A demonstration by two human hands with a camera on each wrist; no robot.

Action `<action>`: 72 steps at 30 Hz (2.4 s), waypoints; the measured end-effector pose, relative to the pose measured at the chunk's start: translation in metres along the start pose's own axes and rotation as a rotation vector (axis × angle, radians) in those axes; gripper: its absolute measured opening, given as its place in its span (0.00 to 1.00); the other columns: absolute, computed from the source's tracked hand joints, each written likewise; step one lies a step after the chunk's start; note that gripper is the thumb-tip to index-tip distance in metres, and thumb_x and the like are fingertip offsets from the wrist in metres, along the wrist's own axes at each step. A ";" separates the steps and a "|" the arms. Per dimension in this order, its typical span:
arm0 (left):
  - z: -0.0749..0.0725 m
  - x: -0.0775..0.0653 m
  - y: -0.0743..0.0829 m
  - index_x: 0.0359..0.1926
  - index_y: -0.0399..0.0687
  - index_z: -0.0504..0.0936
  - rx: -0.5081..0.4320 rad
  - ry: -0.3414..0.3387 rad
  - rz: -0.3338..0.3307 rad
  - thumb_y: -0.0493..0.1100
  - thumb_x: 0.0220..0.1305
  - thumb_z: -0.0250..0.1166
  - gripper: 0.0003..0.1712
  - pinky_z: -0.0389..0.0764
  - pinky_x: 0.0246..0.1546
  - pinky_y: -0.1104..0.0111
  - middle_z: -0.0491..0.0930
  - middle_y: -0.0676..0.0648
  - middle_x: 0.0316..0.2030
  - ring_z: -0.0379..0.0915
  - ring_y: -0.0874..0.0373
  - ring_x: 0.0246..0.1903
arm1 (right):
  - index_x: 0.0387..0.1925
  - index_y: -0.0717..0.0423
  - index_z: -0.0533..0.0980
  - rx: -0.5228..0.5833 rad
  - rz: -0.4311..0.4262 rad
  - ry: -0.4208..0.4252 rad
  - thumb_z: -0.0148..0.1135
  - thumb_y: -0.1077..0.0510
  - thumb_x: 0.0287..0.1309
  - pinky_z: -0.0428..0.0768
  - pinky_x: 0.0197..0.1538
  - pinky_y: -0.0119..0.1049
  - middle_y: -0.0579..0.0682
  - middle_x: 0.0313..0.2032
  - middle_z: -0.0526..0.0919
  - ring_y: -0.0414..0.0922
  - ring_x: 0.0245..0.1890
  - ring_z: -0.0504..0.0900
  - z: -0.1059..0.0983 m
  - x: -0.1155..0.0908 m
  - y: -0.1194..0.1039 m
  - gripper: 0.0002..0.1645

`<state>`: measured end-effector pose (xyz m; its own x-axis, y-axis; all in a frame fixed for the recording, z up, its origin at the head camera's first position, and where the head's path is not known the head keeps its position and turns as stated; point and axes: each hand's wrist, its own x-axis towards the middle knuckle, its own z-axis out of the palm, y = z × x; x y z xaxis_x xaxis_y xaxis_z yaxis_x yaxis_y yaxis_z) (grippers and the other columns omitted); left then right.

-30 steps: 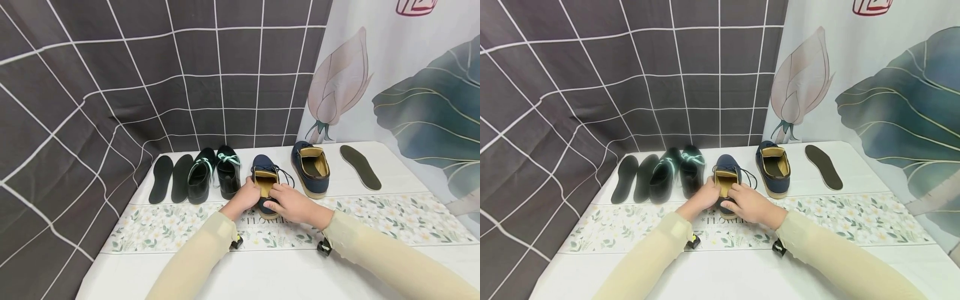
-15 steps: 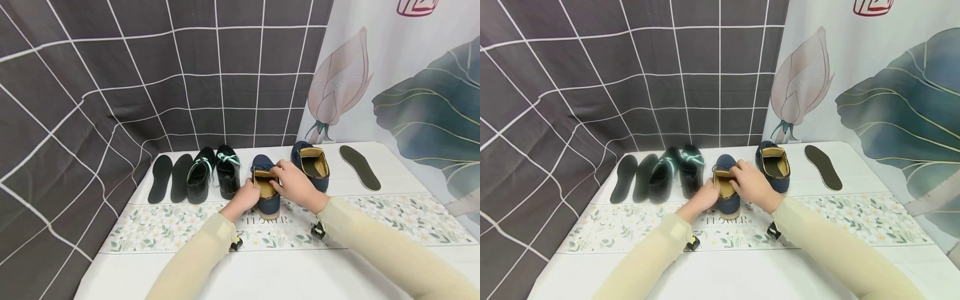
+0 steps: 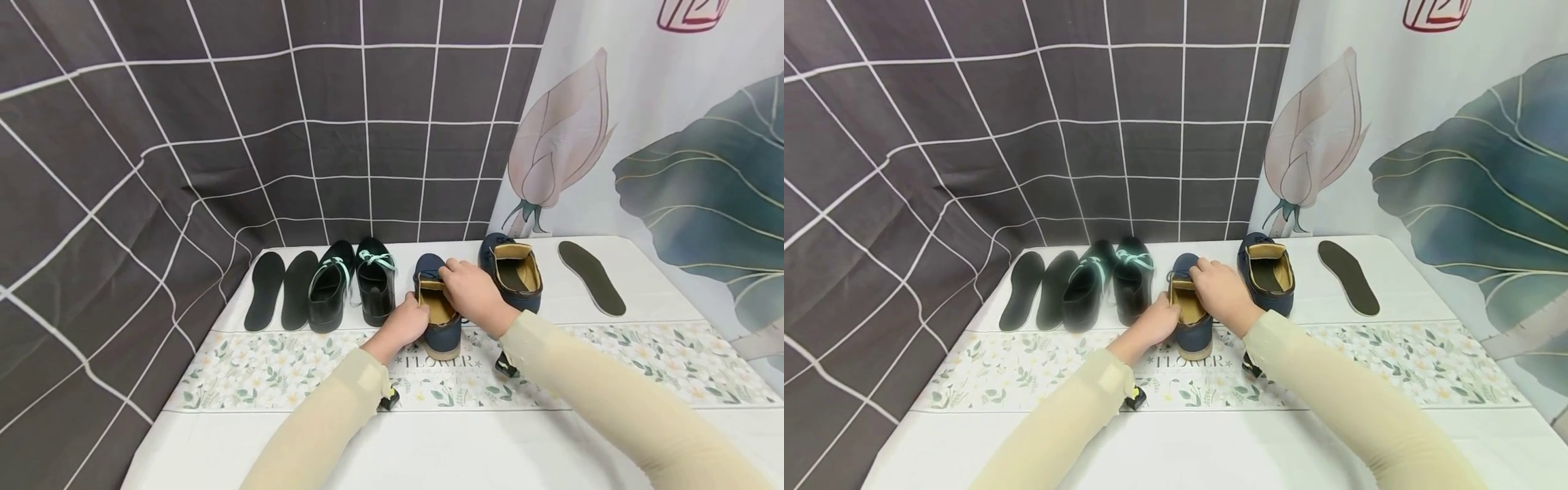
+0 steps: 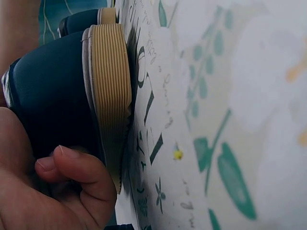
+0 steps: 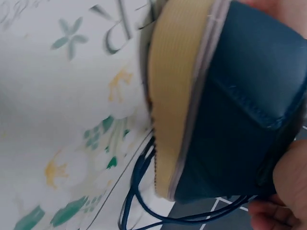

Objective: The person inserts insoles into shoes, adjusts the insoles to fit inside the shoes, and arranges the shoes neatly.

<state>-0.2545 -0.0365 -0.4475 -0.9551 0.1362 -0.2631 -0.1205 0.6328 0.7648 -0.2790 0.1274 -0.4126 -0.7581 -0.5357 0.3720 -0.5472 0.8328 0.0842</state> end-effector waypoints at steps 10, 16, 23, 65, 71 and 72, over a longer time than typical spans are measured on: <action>0.003 0.001 -0.001 0.74 0.40 0.55 -0.021 0.009 0.008 0.51 0.78 0.40 0.31 0.65 0.11 0.67 0.76 0.38 0.35 0.59 0.55 0.09 | 0.46 0.58 0.72 0.041 0.037 0.036 0.55 0.59 0.72 0.81 0.29 0.44 0.54 0.33 0.78 0.50 0.28 0.80 0.004 0.000 0.003 0.06; 0.004 0.000 -0.001 0.71 0.39 0.57 -0.021 0.016 0.017 0.50 0.77 0.41 0.29 0.63 0.10 0.66 0.72 0.42 0.26 0.58 0.56 0.08 | 0.49 0.55 0.71 0.004 0.046 0.036 0.54 0.63 0.71 0.79 0.24 0.45 0.55 0.31 0.77 0.50 0.23 0.79 0.006 0.000 0.007 0.08; 0.003 0.001 -0.001 0.73 0.39 0.55 -0.024 0.017 0.008 0.51 0.77 0.40 0.31 0.64 0.10 0.67 0.74 0.40 0.30 0.59 0.56 0.08 | 0.48 0.54 0.72 0.070 0.077 0.039 0.55 0.57 0.73 0.76 0.24 0.42 0.53 0.31 0.74 0.48 0.23 0.76 0.006 0.001 0.008 0.07; 0.001 -0.002 -0.001 0.77 0.38 0.50 0.006 0.020 0.006 0.51 0.76 0.41 0.35 0.65 0.10 0.68 0.77 0.31 0.51 0.59 0.56 0.07 | 0.50 0.69 0.73 0.261 0.446 0.171 0.51 0.53 0.72 0.72 0.48 0.60 0.67 0.45 0.74 0.64 0.45 0.74 -0.032 -0.063 0.117 0.21; 0.002 0.000 -0.001 0.76 0.39 0.52 0.009 0.024 0.005 0.51 0.76 0.41 0.34 0.65 0.10 0.68 0.77 0.31 0.50 0.58 0.56 0.07 | 0.53 0.73 0.71 0.226 0.526 0.111 0.50 0.53 0.72 0.71 0.52 0.63 0.71 0.49 0.72 0.67 0.49 0.72 -0.031 -0.077 0.140 0.24; 0.002 -0.001 -0.001 0.76 0.39 0.52 0.009 0.024 0.005 0.51 0.76 0.41 0.34 0.65 0.10 0.68 0.78 0.31 0.50 0.58 0.56 0.07 | 0.53 0.73 0.71 0.222 0.540 0.097 0.51 0.53 0.72 0.70 0.52 0.64 0.71 0.49 0.72 0.68 0.50 0.72 -0.030 -0.080 0.144 0.24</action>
<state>-0.2533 -0.0358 -0.4493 -0.9619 0.1214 -0.2451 -0.1131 0.6392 0.7607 -0.2864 0.2946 -0.4024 -0.9198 -0.0199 0.3919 -0.1615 0.9294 -0.3319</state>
